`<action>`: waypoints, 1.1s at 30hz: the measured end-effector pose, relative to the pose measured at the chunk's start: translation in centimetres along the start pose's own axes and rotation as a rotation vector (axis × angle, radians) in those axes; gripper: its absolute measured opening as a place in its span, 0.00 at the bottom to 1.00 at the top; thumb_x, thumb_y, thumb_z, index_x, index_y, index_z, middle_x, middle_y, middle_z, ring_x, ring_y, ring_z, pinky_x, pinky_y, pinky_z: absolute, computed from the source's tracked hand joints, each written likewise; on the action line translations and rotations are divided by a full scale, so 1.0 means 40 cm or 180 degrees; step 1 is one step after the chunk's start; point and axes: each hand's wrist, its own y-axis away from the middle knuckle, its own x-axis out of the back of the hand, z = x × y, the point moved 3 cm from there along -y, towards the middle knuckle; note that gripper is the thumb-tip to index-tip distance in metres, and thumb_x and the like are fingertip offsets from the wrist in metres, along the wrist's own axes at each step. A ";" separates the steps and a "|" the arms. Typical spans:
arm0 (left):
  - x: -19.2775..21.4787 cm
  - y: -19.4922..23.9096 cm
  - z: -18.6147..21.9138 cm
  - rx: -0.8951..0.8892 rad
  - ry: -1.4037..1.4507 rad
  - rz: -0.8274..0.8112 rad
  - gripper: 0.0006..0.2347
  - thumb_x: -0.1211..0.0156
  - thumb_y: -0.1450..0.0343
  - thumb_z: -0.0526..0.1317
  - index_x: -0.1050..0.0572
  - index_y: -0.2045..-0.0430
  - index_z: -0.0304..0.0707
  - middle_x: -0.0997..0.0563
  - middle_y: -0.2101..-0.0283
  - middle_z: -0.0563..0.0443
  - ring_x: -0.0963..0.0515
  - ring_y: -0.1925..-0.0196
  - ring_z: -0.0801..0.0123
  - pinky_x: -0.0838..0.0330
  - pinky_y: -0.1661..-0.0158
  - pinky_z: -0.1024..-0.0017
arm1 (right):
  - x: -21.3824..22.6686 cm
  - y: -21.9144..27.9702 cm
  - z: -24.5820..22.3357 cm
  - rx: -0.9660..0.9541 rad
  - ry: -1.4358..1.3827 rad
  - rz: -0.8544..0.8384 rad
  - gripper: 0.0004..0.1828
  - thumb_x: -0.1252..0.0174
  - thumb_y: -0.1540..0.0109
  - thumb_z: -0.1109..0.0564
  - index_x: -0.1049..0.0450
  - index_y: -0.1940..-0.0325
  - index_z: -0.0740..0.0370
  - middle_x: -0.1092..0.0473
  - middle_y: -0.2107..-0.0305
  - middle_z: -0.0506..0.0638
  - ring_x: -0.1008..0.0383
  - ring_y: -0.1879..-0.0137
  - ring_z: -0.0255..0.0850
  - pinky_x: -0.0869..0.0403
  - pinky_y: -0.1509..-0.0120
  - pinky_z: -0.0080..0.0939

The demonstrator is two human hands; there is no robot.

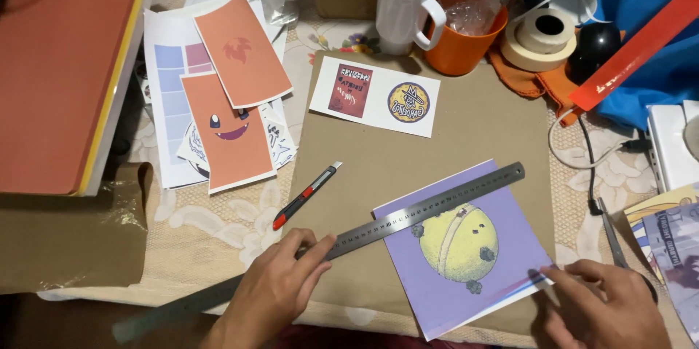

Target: The person uses a ruler and a utility knife to cut printed paper sheets on a cardboard surface. They align the ruler, score the paper, and remove the cut strips. The person handles multiple sheets with different printed designs, including a cartoon character and a band logo.

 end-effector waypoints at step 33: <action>-0.093 -0.100 0.048 -0.0369 -0.0466 0.1209 0.08 0.29 0.23 0.33 0.18 0.51 0.39 0.16 0.50 0.44 0.16 0.52 0.52 0.19 0.52 0.54 | -0.114 -0.295 -0.237 0.1176 0.0027 0.0080 0.43 0.47 0.31 0.21 0.27 0.22 0.48 0.32 0.30 0.65 0.36 0.22 0.65 0.41 0.14 0.73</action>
